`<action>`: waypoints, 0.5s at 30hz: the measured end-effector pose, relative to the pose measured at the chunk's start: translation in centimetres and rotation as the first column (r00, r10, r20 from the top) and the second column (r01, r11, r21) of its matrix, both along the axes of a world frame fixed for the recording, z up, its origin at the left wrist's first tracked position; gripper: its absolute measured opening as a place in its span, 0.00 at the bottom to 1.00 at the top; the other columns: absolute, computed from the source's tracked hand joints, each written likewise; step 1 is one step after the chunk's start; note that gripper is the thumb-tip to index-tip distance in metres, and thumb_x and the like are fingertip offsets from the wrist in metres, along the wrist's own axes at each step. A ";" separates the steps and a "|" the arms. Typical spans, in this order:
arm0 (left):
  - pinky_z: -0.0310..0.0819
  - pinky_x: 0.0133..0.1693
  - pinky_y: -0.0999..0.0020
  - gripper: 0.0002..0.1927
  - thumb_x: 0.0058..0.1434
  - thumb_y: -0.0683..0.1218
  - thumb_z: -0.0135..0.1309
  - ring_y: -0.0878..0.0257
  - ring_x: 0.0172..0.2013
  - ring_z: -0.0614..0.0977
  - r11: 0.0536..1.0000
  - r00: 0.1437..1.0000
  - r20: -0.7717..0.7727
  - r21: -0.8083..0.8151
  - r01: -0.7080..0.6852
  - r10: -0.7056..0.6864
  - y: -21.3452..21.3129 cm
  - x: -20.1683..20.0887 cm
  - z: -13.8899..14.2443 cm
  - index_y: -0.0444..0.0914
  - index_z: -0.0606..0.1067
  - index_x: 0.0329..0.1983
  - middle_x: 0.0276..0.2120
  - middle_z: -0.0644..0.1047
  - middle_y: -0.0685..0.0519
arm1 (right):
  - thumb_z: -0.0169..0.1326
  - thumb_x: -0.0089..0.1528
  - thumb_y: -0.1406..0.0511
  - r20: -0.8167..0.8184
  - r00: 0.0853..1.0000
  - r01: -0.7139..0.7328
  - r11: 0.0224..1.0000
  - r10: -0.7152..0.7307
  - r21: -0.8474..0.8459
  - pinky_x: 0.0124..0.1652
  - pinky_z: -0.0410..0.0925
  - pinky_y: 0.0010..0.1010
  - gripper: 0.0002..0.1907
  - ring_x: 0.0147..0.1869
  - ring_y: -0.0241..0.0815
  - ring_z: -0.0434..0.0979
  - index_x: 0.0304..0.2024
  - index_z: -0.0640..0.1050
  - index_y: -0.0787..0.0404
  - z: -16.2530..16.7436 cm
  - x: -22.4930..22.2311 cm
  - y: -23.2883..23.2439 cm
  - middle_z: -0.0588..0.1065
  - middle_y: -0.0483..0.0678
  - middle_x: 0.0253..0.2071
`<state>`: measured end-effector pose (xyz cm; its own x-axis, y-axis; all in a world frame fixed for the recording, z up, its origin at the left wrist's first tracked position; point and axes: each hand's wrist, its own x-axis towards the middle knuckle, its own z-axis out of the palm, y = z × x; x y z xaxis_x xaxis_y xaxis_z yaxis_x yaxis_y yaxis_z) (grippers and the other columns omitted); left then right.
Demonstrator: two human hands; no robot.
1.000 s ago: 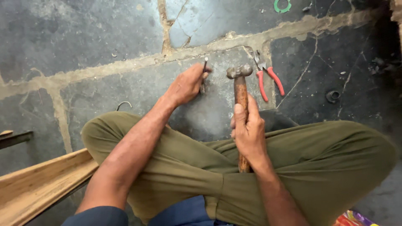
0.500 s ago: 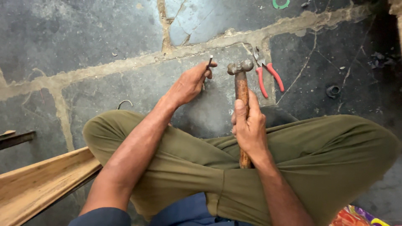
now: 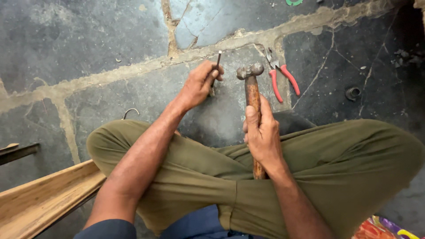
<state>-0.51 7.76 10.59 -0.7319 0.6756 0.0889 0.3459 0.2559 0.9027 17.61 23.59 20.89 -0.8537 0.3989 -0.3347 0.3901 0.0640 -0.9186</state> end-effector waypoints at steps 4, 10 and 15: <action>0.77 0.44 0.62 0.08 0.73 0.39 0.45 0.57 0.41 0.84 1.000 1.000 -0.023 -0.021 0.000 -0.001 0.3 -0.4 0.0 0.36 0.72 0.53 0.37 0.81 0.49 | 0.44 0.71 0.54 -0.003 1.000 -0.005 1.000 0.005 0.017 0.21 0.67 0.26 0.28 0.19 0.31 0.71 0.68 0.66 0.61 -0.1 -0.7 0.2 0.71 0.43 0.21; 0.77 0.43 0.60 0.07 0.73 0.39 0.45 0.56 0.39 0.83 0.997 1.000 0.026 -0.083 0.005 -0.003 0.0 -1.6 1.1 0.36 0.72 0.51 0.36 0.81 0.48 | 0.44 0.71 0.53 -0.008 1.000 -0.014 1.000 0.014 0.002 0.20 0.67 0.26 0.28 0.19 0.30 0.70 0.68 0.66 0.61 0.2 -1.8 0.0 0.70 0.42 0.21; 0.72 0.44 0.55 0.04 0.74 0.40 0.43 0.48 0.39 0.78 0.980 0.992 -0.053 -0.172 0.102 -0.112 -0.2 -1.3 1.6 0.34 0.69 0.46 0.37 0.75 0.42 | 0.44 0.70 0.53 0.013 1.000 -0.002 1.000 0.002 -0.005 0.20 0.66 0.26 0.28 0.19 0.30 0.69 0.68 0.66 0.60 0.4 -1.5 0.1 0.70 0.42 0.20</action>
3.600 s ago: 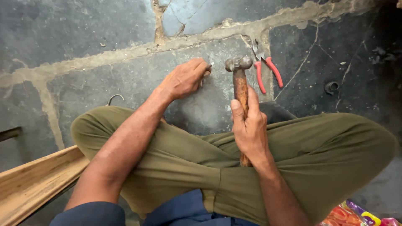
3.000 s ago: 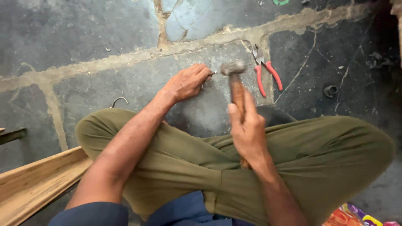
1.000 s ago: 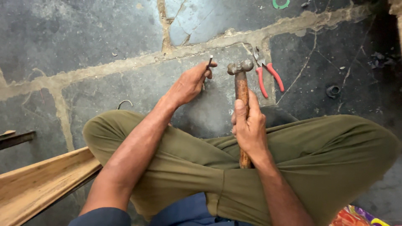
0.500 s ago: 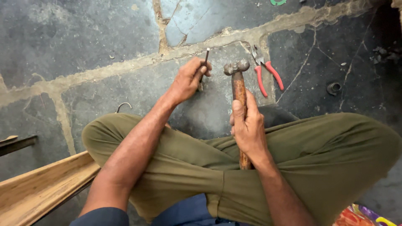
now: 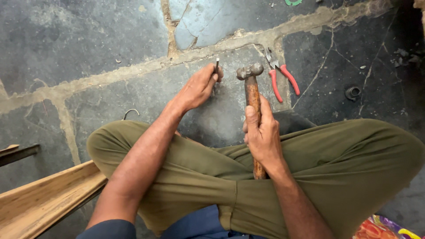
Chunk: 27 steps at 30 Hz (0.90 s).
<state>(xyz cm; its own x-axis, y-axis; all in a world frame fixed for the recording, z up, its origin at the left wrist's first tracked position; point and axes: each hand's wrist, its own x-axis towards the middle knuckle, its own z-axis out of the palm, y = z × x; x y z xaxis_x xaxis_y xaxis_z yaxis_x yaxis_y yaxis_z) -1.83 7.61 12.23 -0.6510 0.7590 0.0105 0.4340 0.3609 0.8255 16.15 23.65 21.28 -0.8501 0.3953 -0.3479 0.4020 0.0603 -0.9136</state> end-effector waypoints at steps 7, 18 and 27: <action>0.73 0.46 0.54 0.08 0.74 0.44 0.48 0.43 0.45 0.79 1.000 0.997 -0.076 0.007 -0.019 0.019 -0.5 -0.1 -0.3 0.33 0.72 0.50 0.43 0.76 0.40 | 0.44 0.70 0.52 -0.012 1.000 -0.007 1.000 0.007 -0.019 0.20 0.66 0.26 0.28 0.19 0.30 0.69 0.68 0.66 0.61 -0.5 -0.4 -0.4 0.69 0.42 0.21; 0.76 0.39 0.55 0.12 0.63 0.50 0.63 0.48 0.37 0.81 0.998 0.950 -0.311 -0.050 -0.029 0.013 -0.4 1.4 -0.1 0.37 0.78 0.40 0.35 0.78 0.47 | 0.43 0.71 0.50 -0.037 0.999 -0.006 1.000 0.006 0.013 0.21 0.67 0.26 0.29 0.20 0.30 0.71 0.67 0.67 0.62 -1.5 1.6 -0.3 0.70 0.42 0.21; 0.75 0.38 0.54 0.12 0.68 0.50 0.60 0.46 0.38 0.80 0.999 0.928 -0.373 -0.050 -0.003 -0.016 -1.1 1.5 -2.0 0.36 0.74 0.40 0.36 0.77 0.46 | 0.44 0.70 0.51 -0.027 1.000 -0.007 1.000 0.007 0.013 0.20 0.67 0.27 0.30 0.19 0.31 0.71 0.68 0.65 0.61 -2.4 1.9 -0.7 0.71 0.42 0.21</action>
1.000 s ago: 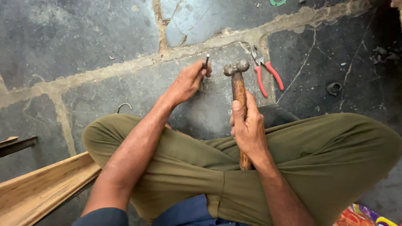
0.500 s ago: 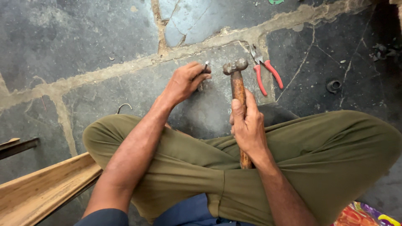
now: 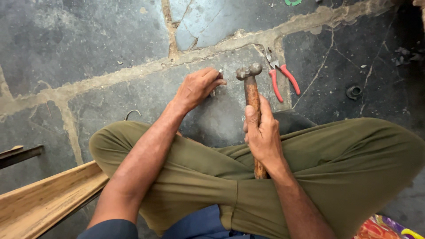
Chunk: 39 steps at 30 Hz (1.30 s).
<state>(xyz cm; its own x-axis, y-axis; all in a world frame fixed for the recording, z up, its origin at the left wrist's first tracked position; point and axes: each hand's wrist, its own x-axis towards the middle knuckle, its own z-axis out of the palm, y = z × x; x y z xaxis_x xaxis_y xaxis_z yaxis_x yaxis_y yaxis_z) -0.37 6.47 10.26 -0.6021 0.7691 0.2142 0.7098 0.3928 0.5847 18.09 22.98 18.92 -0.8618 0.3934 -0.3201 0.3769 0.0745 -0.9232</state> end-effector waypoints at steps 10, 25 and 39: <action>0.74 0.36 0.52 0.13 0.70 0.50 0.56 0.44 0.38 0.79 0.993 0.999 0.019 -0.109 0.050 -0.048 0.0 -0.1 -1.2 0.36 0.69 0.42 0.38 0.73 0.45 | 0.44 0.70 0.51 0.008 1.000 0.003 1.000 -0.003 0.010 0.21 0.68 0.29 0.30 0.20 0.33 0.72 0.67 0.66 0.62 -1.1 -0.3 0.1 0.72 0.44 0.21; 0.74 0.37 0.52 0.11 0.70 0.48 0.57 0.44 0.39 0.78 0.999 0.998 -0.034 -0.022 0.042 -0.043 0.3 0.7 -3.8 0.36 0.70 0.40 0.38 0.73 0.45 | 0.45 0.73 0.56 -0.126 0.990 -0.022 0.946 0.066 0.324 0.36 0.72 0.41 0.28 0.34 0.53 0.81 0.71 0.63 0.63 -1.0 0.6 -0.3 0.76 0.58 0.35; 0.76 0.39 0.52 0.11 0.71 0.48 0.56 0.45 0.41 0.78 0.998 0.996 -0.063 0.002 0.067 -0.067 -0.6 0.2 -4.6 0.36 0.71 0.40 0.37 0.73 0.45 | 0.46 0.73 0.58 -0.120 0.985 -0.082 0.946 0.125 0.315 0.42 0.73 0.46 0.28 0.44 0.64 0.83 0.72 0.61 0.60 -1.6 -1.1 -2.2 0.77 0.66 0.51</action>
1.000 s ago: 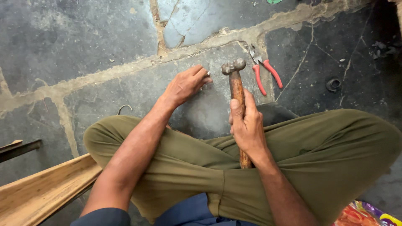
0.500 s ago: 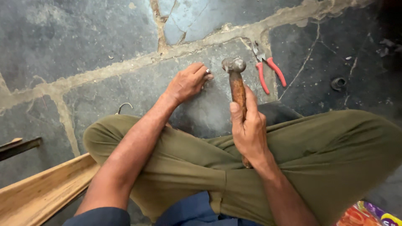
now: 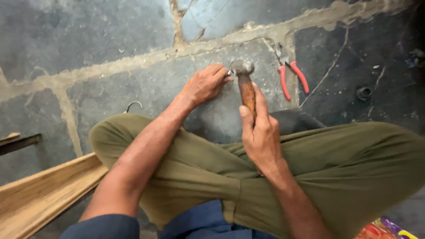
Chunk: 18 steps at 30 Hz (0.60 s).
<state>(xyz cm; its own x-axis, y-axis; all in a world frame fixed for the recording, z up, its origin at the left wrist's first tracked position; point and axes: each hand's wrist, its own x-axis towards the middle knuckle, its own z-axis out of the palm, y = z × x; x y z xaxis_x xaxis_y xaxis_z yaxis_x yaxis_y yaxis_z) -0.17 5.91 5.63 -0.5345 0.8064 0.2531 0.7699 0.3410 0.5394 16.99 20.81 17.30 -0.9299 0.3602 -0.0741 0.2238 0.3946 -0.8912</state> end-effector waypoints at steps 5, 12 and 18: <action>0.75 0.38 0.53 0.11 0.69 0.48 0.55 0.46 0.40 0.78 0.999 0.997 -0.066 0.029 0.030 -0.028 -0.6 -0.7 -0.1 0.36 0.70 0.40 0.37 0.74 0.46 | 0.47 0.72 0.57 0.045 0.998 -0.041 0.997 0.038 0.062 0.42 0.71 0.48 0.28 0.49 0.68 0.80 0.72 0.63 0.60 0.1 -0.1 -0.7 0.78 0.66 0.47; 0.75 0.38 0.53 0.13 0.71 0.50 0.56 0.47 0.39 0.78 1.000 0.999 -0.045 -0.022 0.000 -0.001 -1.5 -1.7 0.2 0.36 0.70 0.39 0.35 0.73 0.46 | 0.48 0.73 0.58 0.069 0.996 -0.060 0.992 0.053 0.111 0.40 0.71 0.49 0.27 0.47 0.66 0.81 0.72 0.63 0.58 -0.8 -1.5 -1.3 0.79 0.65 0.44; 0.75 0.37 0.53 0.12 0.70 0.50 0.55 0.47 0.40 0.78 0.999 0.998 -0.050 -0.026 -0.030 0.029 -1.8 -2.8 0.4 0.37 0.70 0.39 0.36 0.74 0.46 | 0.48 0.71 0.58 0.086 0.996 -0.016 0.999 0.014 0.027 0.36 0.72 0.45 0.28 0.37 0.60 0.83 0.72 0.64 0.59 1.7 -1.9 -1.0 0.79 0.62 0.38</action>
<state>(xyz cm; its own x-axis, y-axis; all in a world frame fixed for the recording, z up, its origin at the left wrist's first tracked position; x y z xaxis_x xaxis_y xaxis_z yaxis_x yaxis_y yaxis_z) -2.98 4.14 5.99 -0.5456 0.7971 0.2587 0.7848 0.3777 0.4914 15.10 19.81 19.01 -0.9258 0.3494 -0.1443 0.2933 0.4229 -0.8574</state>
